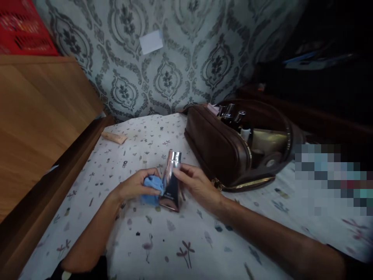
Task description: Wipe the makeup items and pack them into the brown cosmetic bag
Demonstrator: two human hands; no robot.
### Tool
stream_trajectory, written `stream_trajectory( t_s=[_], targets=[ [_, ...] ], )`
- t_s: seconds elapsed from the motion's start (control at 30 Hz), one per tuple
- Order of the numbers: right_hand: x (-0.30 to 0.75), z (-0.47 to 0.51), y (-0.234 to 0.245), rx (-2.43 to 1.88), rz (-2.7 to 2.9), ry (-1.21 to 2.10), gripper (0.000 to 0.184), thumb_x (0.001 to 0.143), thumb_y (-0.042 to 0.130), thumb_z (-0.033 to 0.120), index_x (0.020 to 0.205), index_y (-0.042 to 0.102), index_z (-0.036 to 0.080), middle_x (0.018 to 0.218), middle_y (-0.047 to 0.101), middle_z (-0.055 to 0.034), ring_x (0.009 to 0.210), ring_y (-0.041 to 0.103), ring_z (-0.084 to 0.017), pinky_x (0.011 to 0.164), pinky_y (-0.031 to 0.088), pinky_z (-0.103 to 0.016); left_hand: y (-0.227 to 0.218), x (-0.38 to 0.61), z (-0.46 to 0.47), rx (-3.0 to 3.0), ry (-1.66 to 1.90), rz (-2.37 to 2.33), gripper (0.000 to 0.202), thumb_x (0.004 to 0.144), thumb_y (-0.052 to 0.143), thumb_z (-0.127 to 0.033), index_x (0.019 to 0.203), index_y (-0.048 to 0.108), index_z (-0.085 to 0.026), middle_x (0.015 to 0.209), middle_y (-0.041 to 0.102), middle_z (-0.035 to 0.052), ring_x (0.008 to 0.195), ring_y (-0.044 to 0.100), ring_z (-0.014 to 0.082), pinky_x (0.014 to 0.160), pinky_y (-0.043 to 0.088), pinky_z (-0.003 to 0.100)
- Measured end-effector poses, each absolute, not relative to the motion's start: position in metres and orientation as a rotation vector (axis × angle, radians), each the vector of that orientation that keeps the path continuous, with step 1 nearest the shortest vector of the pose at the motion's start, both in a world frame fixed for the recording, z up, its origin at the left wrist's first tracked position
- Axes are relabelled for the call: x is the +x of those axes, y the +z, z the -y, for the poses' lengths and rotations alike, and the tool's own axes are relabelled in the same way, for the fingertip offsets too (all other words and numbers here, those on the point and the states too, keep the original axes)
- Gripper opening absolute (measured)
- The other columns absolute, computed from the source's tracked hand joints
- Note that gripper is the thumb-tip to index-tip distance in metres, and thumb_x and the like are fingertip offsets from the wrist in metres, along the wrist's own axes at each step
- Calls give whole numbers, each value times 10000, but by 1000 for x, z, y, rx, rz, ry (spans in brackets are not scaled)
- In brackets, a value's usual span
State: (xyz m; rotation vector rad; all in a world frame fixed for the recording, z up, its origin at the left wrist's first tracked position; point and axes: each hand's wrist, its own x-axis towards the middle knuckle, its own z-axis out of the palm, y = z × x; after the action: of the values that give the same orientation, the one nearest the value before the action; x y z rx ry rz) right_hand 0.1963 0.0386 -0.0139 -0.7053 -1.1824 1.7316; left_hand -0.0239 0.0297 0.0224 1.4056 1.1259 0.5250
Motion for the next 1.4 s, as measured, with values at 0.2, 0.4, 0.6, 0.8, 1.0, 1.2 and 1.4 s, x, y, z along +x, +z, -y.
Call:
stream_trajectory(
  t_s=[0.2,0.4,0.6,0.8,1.0,1.2,1.4],
  targets=[
    [201,-32,-8,-454,1017,2289,415,815,711,569,929,599,186,727,709,-37,601,684,-165,574,559,-279,26,-26,-29,1470,958,-1113,454,805,752,-464,1158,591,-228,1020,631,33,888,607,158,758,490,237],
    [204,-32,-12,-404,1069,2616,543,769,739,619,924,626,111,727,689,-42,563,664,-145,548,576,-286,25,-18,-22,1558,804,-882,480,840,730,-366,1280,619,-207,1199,653,105,1018,634,234,866,521,317],
    [210,-36,-4,-467,1516,2376,476,816,708,588,781,592,128,621,625,1,542,609,-96,541,498,-211,32,-12,-17,1664,741,-1089,387,856,703,-423,1153,659,-179,942,656,42,786,601,156,693,490,241],
    [208,-34,-7,-558,1695,2100,406,867,649,552,822,546,162,611,607,22,548,594,-98,522,461,-208,28,-3,-17,1768,816,-1224,460,914,543,-586,892,655,-141,768,614,25,688,546,137,636,446,234],
    [208,-33,-3,-642,1657,2161,407,772,765,474,907,532,170,627,589,47,535,593,-96,477,448,-195,30,-7,-18,1651,764,-1255,461,907,566,-577,1016,695,-148,804,637,31,708,573,143,630,467,225],
    [208,-33,2,-679,1403,2287,551,669,867,443,993,510,174,738,596,49,570,611,-95,530,522,-222,29,-15,-21,1675,701,-1108,474,917,591,-515,1265,667,-203,1070,693,78,917,635,202,775,512,257],
    [209,-31,-1,-589,1245,2400,579,664,861,522,989,522,184,644,610,52,524,599,-102,527,532,-226,29,-14,-20,1648,745,-1070,448,928,591,-487,1290,663,-234,1112,688,67,985,630,207,839,507,267]
  ],
)
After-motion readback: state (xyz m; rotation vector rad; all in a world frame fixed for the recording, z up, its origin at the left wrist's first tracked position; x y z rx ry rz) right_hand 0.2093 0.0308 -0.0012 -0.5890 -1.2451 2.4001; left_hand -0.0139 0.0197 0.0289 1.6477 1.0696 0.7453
